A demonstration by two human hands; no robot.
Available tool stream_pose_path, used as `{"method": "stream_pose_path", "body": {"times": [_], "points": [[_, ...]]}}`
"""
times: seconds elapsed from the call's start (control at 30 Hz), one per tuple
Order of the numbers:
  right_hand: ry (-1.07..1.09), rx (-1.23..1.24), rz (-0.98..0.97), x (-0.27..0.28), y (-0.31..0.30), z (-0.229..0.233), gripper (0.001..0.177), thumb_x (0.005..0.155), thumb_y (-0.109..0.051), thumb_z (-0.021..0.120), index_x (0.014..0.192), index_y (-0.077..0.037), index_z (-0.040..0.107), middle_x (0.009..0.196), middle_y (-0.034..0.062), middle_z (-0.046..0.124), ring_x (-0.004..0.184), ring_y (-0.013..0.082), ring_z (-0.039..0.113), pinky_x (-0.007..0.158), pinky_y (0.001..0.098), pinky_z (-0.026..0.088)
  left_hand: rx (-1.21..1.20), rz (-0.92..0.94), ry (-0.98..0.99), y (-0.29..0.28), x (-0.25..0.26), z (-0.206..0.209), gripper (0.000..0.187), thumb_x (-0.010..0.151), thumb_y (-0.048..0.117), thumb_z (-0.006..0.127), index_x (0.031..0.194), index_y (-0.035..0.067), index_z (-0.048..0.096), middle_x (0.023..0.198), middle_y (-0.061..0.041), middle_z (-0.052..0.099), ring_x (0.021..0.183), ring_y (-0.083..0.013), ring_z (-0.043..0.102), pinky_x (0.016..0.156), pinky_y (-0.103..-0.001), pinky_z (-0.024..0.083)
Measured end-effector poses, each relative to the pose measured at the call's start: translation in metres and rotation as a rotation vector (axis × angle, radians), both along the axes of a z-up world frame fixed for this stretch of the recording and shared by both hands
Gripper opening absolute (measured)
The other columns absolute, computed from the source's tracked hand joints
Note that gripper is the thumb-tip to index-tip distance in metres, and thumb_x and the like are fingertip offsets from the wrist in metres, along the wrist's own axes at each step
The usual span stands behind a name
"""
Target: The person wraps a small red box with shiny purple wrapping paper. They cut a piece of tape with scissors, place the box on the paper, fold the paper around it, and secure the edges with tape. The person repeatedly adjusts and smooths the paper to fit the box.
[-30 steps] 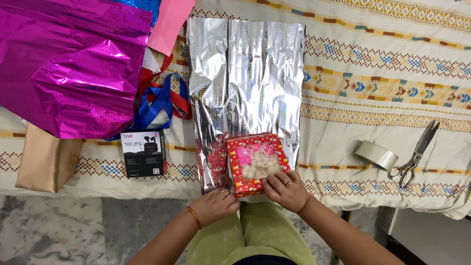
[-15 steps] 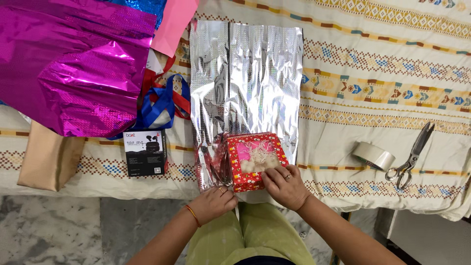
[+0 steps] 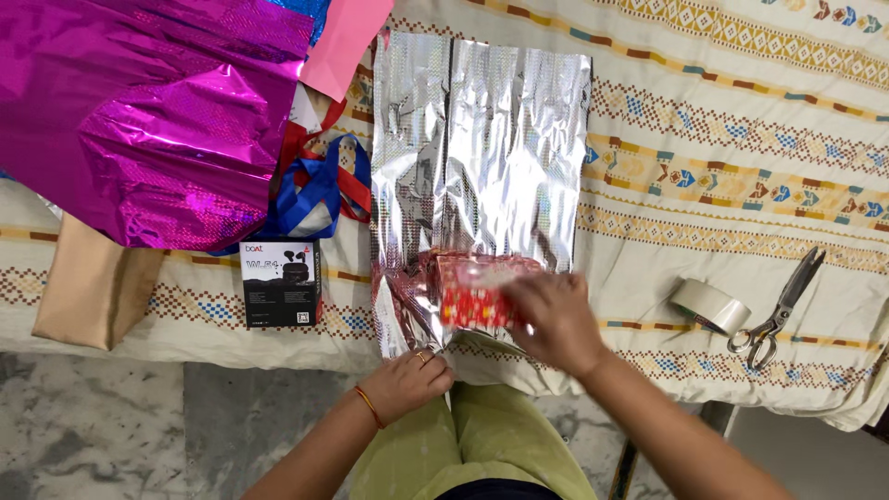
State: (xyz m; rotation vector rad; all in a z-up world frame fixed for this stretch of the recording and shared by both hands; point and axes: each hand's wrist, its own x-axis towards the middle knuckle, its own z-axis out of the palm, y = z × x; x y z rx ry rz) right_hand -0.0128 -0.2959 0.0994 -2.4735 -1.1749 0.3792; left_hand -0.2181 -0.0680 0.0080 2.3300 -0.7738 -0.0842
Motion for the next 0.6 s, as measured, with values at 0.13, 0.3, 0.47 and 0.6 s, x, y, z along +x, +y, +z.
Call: {"method": "stream_pose_path", "body": {"times": [0.13,0.3,0.47,0.6], "points": [[0.424,-0.138,-0.152,0.084,0.022,-0.009,0.057,0.071,-0.033,0.09,0.121,-0.013,0.072,0.101,0.008,0.076,0.087,0.0199,0.073,0.084,0.0363,0.058,-0.052,0.034,0.013,0.001,0.009,0.004,0.029,0.084,0.012,0.063,0.112,0.01,0.058,0.107,-0.006,0.059,0.101,-0.0236,0.062,0.087,-0.036,0.055],[0.755,-0.391,-0.343,0.159,0.053,-0.042,0.071,0.069,-0.027,0.089,0.136,-0.02,0.068,0.114,0.0072,0.074,0.1,0.0228,0.071,0.092,0.0367,0.056,-0.101,0.062,0.055,0.004,0.015,0.007,0.029,0.085,0.008,0.064,0.113,0.008,0.057,0.106,-0.008,0.059,0.099,-0.0245,0.061,0.085,-0.035,0.055],[1.021,-0.272,-0.31,0.201,0.065,-0.088,0.069,0.067,-0.023,0.089,0.133,-0.017,0.069,0.126,0.011,0.075,0.111,0.0231,0.071,0.102,0.0368,0.052,-0.167,0.127,0.097,0.007,0.023,0.019,0.032,0.083,0.008,0.064,0.114,0.007,0.057,0.108,-0.008,0.06,0.099,-0.0254,0.061,0.085,-0.036,0.054],[1.012,-0.129,-0.193,0.21,0.062,-0.12,0.062,0.067,-0.025,0.085,0.127,-0.017,0.073,0.133,0.0066,0.072,0.121,0.0226,0.065,0.106,0.0365,0.046,-0.211,0.18,0.099,0.012,0.037,0.03,0.035,0.083,0.007,0.064,0.118,0.006,0.056,0.108,-0.009,0.059,0.101,-0.0268,0.061,0.085,-0.036,0.054]]}}
